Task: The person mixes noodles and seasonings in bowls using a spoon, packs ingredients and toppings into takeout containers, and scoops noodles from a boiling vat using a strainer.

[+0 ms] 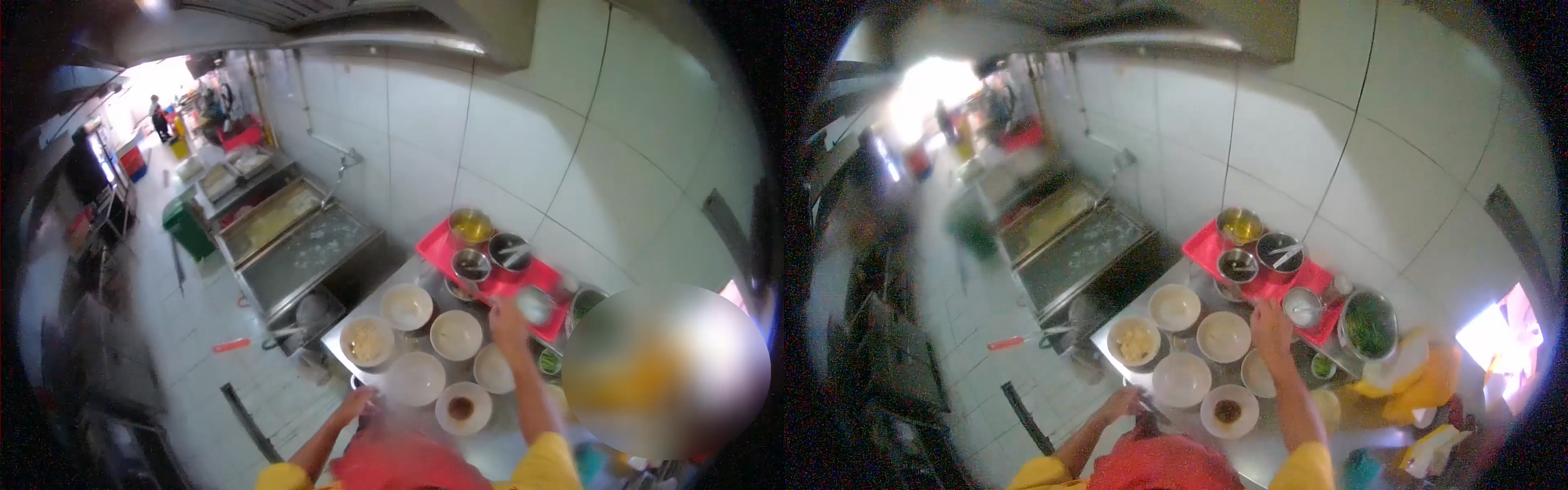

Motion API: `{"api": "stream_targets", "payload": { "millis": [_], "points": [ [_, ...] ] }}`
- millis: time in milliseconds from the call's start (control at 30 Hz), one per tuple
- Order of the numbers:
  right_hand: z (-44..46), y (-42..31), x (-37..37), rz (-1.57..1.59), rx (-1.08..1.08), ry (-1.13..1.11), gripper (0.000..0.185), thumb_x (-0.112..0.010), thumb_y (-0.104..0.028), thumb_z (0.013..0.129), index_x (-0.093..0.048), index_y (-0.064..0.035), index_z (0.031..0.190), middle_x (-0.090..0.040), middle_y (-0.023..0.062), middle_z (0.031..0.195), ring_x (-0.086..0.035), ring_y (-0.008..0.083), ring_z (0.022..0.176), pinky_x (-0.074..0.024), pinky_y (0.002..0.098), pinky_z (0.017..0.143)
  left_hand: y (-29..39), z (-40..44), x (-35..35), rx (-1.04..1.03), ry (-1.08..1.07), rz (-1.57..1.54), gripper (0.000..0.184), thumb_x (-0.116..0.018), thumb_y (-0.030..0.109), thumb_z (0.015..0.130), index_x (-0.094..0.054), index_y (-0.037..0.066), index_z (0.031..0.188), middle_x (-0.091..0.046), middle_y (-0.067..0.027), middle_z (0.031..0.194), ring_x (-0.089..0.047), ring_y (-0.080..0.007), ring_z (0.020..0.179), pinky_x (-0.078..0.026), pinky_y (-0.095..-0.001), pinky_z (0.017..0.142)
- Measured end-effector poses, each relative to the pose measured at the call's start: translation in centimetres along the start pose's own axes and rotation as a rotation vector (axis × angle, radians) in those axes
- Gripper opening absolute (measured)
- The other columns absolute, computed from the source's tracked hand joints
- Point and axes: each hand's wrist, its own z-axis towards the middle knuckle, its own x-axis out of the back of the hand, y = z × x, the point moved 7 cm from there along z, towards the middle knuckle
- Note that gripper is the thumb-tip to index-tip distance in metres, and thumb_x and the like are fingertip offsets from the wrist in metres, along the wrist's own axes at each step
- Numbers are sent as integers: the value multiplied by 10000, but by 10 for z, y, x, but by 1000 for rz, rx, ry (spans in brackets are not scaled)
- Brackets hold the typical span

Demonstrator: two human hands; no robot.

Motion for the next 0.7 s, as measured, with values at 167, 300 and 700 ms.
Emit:
{"api": "stream_targets", "payload": {
  "millis": [167, 300, 700],
  "points": [
    [81, 7, -39, -444, -76, -182, 192, -517, -158, 765, -635, -33, 850, -600, 177, 783, -603, 343, 750, -487, 446, 653, -38, -26, 87, -20, 105, -185, 446, -471, 412, 881, -510, 8, 1066, -573, -116, 806, -607, -210, 665, -534, -344, 626],
    [96, 14, -60, -516, -143, -301, 185, -517, -159, 746, -657, -38, 760, -627, 190, 777, -626, 343, 733, -504, 434, 655, -100, -49, 152, 98, 335, -201, 363, -507, 353, 864, -526, 19, 1004, -569, -125, 732, -607, -225, 628, -516, -341, 545],
    [69, -17, -75, -136, -125, -420, 221, -537, -238, 775, -645, -51, 821, -623, 185, 818, -611, 334, 790, -474, 439, 699, -257, -125, 205, 628, 518, -29, 272, -449, 256, 882, -535, -1, 905, -612, -124, 773, -605, -235, 593, -490, -355, 480]
  ]
}}
